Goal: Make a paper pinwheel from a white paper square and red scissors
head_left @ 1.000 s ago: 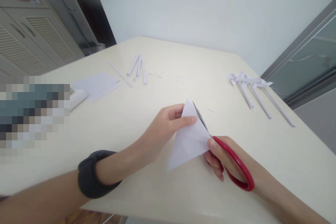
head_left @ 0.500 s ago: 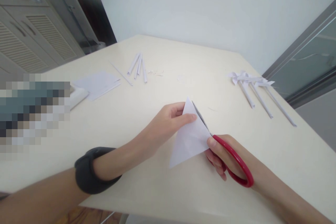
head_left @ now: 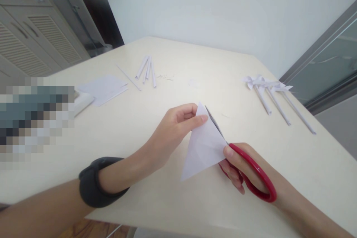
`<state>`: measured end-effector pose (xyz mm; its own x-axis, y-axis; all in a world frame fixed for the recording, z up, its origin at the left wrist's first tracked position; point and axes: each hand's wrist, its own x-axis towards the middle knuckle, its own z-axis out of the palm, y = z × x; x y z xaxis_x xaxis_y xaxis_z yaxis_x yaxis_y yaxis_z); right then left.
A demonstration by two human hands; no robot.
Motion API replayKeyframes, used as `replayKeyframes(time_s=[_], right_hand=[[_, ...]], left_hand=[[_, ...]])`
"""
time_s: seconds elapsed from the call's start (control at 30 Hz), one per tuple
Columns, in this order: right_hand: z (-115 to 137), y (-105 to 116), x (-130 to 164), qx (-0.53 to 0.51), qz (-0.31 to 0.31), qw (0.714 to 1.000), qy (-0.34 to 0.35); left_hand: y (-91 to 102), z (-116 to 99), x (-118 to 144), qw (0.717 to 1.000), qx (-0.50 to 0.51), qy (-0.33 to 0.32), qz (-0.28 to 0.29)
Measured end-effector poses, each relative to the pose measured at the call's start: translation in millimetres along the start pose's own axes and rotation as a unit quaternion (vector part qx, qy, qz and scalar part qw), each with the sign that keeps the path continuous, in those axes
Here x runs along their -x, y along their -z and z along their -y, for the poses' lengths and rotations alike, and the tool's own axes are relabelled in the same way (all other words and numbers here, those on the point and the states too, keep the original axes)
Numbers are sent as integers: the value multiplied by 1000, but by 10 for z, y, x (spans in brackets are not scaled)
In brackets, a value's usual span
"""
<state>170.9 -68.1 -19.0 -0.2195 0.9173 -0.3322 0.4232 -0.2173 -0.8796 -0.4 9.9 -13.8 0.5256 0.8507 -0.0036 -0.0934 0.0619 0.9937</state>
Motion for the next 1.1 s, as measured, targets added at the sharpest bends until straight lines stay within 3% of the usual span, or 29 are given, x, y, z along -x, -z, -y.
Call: replayKeyframes(time_s=[0.6,0.77,1.1], right_hand=[[-81,11,-33,19,-1,999,-30],[-79,29,-44,24,-3,998,-58],[-61,26,-4,-61,11,998,18]], left_hand=[[-3,8,-6,1000,10,22,4],[11,14,-45,999,-34,-16,-15],[-5,-65,-7,998,9,-64,-26]])
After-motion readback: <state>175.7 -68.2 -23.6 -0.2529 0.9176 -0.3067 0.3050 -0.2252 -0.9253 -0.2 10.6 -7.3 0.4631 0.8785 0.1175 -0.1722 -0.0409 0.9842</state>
